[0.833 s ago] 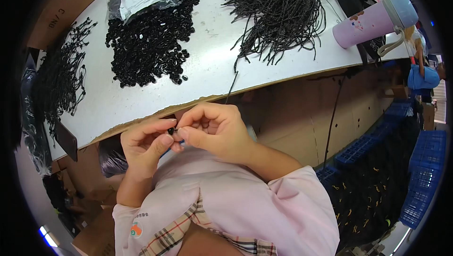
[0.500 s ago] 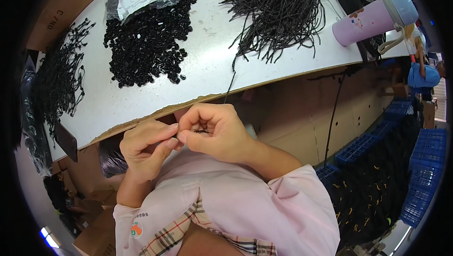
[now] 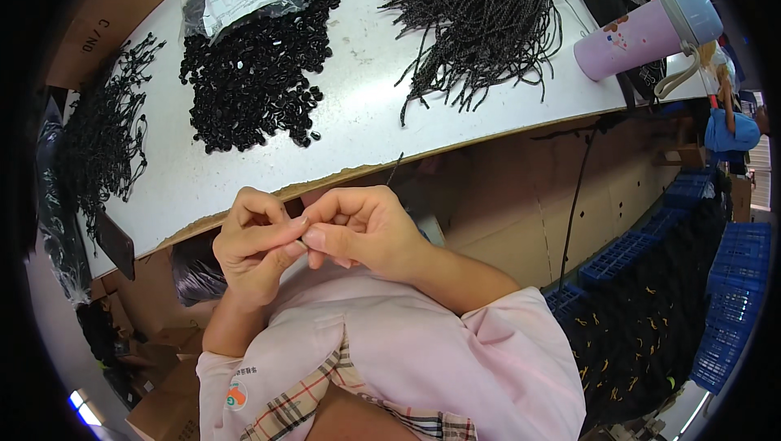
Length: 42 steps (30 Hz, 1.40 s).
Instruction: Manually attaching small black plastic link components to a black cord on a workbench.
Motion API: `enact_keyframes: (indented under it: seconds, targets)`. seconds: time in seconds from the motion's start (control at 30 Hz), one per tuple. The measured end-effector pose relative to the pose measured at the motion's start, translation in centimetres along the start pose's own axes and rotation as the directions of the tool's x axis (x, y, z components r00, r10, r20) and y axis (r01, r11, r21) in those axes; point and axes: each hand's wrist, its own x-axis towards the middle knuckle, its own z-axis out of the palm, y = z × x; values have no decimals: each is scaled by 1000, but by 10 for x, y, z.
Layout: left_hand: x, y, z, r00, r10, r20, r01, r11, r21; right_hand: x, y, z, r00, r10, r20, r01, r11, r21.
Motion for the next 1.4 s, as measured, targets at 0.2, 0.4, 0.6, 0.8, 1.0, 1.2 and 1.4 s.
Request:
enact_keyframes:
  seconds: [0.2, 0.4, 0.6, 0.8, 1.0, 1.2, 1.4]
  targets:
    - [-9, -2, 4, 995, 38, -91, -38, 999, -1, 4, 11, 3, 977, -214, -10, 208, 961, -180]
    - [-3, -11, 23, 908, 249, -336, -199, 964, 177, 12, 21, -2, 815, -411, 408, 319, -270, -909]
    - [-9, -14, 17, 911, -385, -148, 386, 922, -21, 5, 7, 8, 852, -452, 263, 408, 260, -875]
    - [0, -1, 7, 859, -504, 86, 499, 789, -359, 0, 7, -3, 994, -104, -23, 98, 978, -184]
    - [5, 1, -6, 763, -524, 380, 642, 683, -347, 1, -11, -9, 955, -164, 246, 282, 751, -597]
    - [-1, 6, -2, 928, -335, 166, 295, 929, 224, 2, 4, -7, 979, -206, 2, 193, 911, -364]
    - [0, 6, 3, 981, -129, 145, 59, 909, 412, 8, 17, -10, 980, -167, -103, 160, 984, -78]
